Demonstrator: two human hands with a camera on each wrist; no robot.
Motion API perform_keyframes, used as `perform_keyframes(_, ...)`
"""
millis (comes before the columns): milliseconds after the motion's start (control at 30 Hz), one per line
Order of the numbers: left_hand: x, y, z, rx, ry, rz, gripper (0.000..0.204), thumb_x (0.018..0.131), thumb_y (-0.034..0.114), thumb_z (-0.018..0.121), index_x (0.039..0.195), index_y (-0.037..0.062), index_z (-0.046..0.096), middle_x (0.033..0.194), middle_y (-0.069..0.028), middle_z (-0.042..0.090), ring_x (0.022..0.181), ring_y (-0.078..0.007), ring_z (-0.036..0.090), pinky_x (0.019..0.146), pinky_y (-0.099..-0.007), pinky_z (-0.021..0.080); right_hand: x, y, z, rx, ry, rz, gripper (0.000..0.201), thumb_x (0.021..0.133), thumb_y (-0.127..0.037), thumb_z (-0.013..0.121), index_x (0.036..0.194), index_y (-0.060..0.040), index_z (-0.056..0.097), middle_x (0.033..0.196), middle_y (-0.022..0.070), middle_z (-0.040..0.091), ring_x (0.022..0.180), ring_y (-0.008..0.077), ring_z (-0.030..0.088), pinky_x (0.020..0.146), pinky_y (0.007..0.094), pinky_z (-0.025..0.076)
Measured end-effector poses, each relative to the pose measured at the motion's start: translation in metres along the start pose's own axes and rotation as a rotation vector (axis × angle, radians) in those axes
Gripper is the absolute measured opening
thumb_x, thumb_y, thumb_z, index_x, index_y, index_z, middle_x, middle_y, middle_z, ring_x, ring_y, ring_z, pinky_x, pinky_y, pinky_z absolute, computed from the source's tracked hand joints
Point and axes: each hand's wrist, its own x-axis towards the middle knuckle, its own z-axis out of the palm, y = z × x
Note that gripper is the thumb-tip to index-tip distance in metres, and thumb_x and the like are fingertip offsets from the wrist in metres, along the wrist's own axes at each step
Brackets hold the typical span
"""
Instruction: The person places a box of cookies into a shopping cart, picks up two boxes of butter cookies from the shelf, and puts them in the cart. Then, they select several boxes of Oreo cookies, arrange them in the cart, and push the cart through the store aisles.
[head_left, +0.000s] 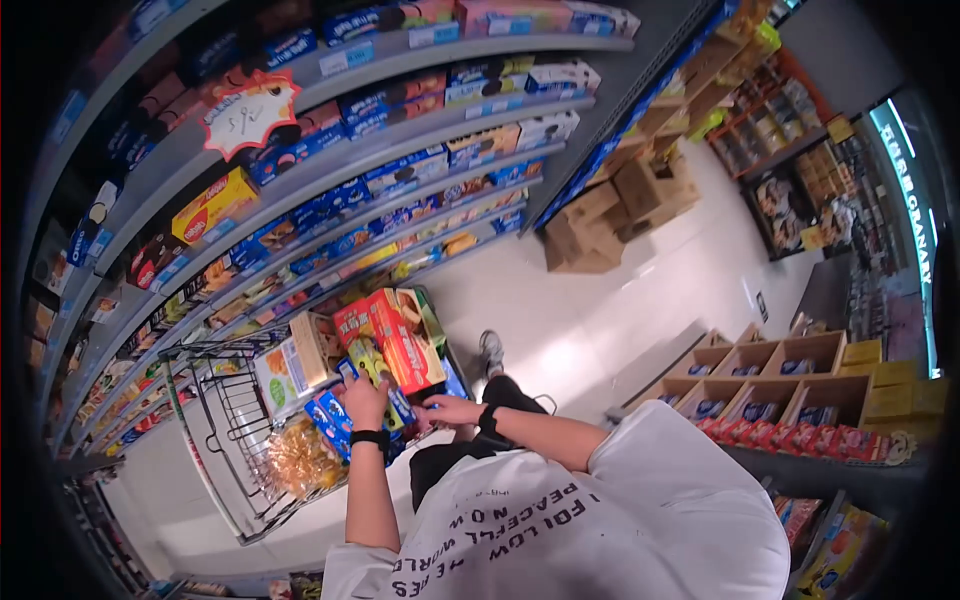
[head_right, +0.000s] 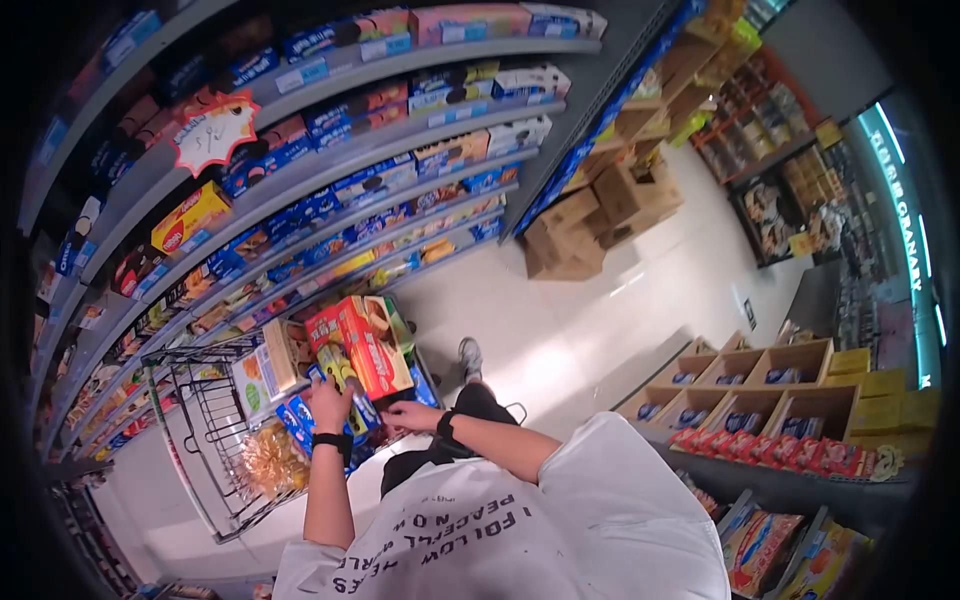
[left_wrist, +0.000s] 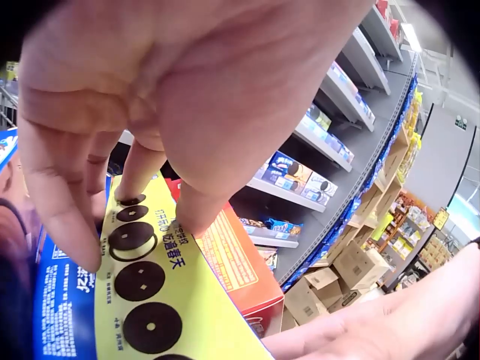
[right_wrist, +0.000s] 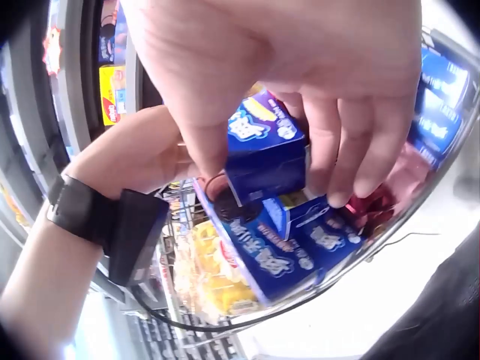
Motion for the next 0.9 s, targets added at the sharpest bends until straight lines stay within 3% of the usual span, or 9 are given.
perform_keyframes(67, -0.003, 0.010, -0.013, -0.020, -0.069, -0.060, 0.057, 0.075, 0.036, 0.071, 0.117, -0.0006, 0.057, 0.126, -0.0269, 0.052, 0.101, -0.0404, 0.061, 0.088, -0.0502, 0.047, -0.028, -0.006, -0.036, -0.144, -0.005, 0.106, 0.044, 0.091, -0.039, 0.058, 0.121, -0.0075, 0.057, 0.097, 0.0033, 0.065, 0.087, 0.0124, 0.062, 0.072, 0.0266, 0.051)
perform_keyframes(200, -0.007, 0.014, -0.001, -0.117, 0.005, -0.121, 0.058, 0.079, 0.033, 0.066, 0.121, -0.0048, 0.054, 0.127, -0.0289, 0.051, 0.090, -0.0392, 0.065, 0.077, -0.0438, 0.054, -0.069, 0.032, -0.121, -0.331, 0.206, 0.102, 0.030, 0.091, -0.026, 0.056, 0.111, -0.0042, 0.062, 0.094, 0.0055, 0.066, 0.082, 0.0143, 0.064, 0.074, 0.0290, 0.053)
perform_keyframes(300, -0.012, 0.020, -0.003, -0.195, 0.015, -0.187, 0.058, 0.083, 0.034, 0.060, 0.126, -0.0045, 0.052, 0.130, -0.0304, 0.049, 0.095, -0.0397, 0.063, 0.079, -0.0437, 0.054, -0.109, 0.049, -0.184, -0.369, 0.377, 0.324, 0.030, 0.086, -0.030, 0.057, 0.104, -0.0079, 0.066, 0.087, 0.0067, 0.070, 0.073, 0.0147, 0.065, 0.064, 0.0280, 0.052)
perform_keyframes(333, -0.014, 0.020, -0.002, -0.195, 0.035, -0.191, 0.058, 0.083, 0.035, 0.060, 0.126, -0.0045, 0.052, 0.131, -0.0304, 0.048, 0.097, -0.0393, 0.063, 0.080, -0.0438, 0.053, -0.119, 0.049, -0.196, -0.118, 0.454, 0.327, 0.030, 0.086, -0.030, 0.055, 0.106, -0.0095, 0.066, 0.089, 0.0061, 0.070, 0.071, 0.0146, 0.065, 0.059, 0.0282, 0.051)
perform_keyframes(400, -0.014, 0.021, -0.006, -0.221, 0.024, -0.222, 0.059, 0.082, 0.036, 0.059, 0.126, -0.0032, 0.053, 0.132, -0.0293, 0.048, 0.102, -0.0400, 0.061, 0.085, -0.0444, 0.051, -0.128, 0.043, -0.223, -0.248, 0.519, 0.472, 0.033, 0.084, -0.031, 0.054, 0.108, -0.0103, 0.065, 0.089, 0.0048, 0.070, 0.071, 0.0145, 0.066, 0.057, 0.0288, 0.051)
perform_keyframes(467, -0.016, 0.018, -0.013, -0.294, 0.011, -0.245, 0.060, 0.081, 0.037, 0.058, 0.128, -0.0005, 0.052, 0.132, -0.0286, 0.048, 0.107, -0.0408, 0.058, 0.090, -0.0450, 0.048, -0.131, 0.040, -0.246, -0.525, 0.439, 0.446, 0.035, 0.084, -0.032, 0.053, 0.109, -0.0107, 0.065, 0.089, 0.0041, 0.070, 0.071, 0.0147, 0.066, 0.057, 0.0291, 0.052)
perform_keyframes(633, -0.017, 0.015, 0.001, -0.489, 0.095, -0.261, 0.057, 0.081, 0.030, 0.060, 0.127, -0.0014, 0.053, 0.130, -0.0286, 0.049, 0.114, -0.0422, 0.053, 0.098, -0.0430, 0.042, -0.096, 0.014, -0.292, -0.440, 0.267, 0.380, 0.033, 0.088, -0.036, 0.051, 0.111, -0.0150, 0.063, 0.098, 0.0043, 0.069, 0.079, 0.0171, 0.067, 0.068, 0.0327, 0.052)
perform_keyframes(800, -0.035, 0.048, -0.009, -0.446, 0.510, -0.323, 0.042, 0.081, 0.010, 0.058, 0.120, -0.0044, 0.056, 0.131, -0.0259, 0.050, 0.128, -0.0378, 0.042, 0.107, -0.0431, 0.032, -0.041, -0.026, -0.367, -0.485, 0.192, 0.170, 0.034, 0.090, -0.033, 0.052, 0.112, -0.0108, 0.064, 0.098, 0.0069, 0.068, 0.080, 0.0158, 0.066, 0.067, 0.0300, 0.053)
perform_keyframes(900, -0.034, 0.092, -0.026, -0.476, 0.586, -0.418, 0.036, 0.083, 0.006, 0.055, 0.116, -0.0054, 0.057, 0.133, -0.0231, 0.049, 0.128, -0.0361, 0.043, 0.107, -0.0419, 0.031, -0.015, -0.042, -0.437, -0.578, 0.188, -0.029, 0.033, 0.085, -0.031, 0.057, 0.108, -0.0086, 0.066, 0.097, 0.0114, 0.069, 0.076, 0.0197, 0.068, 0.073, 0.0321, 0.053)
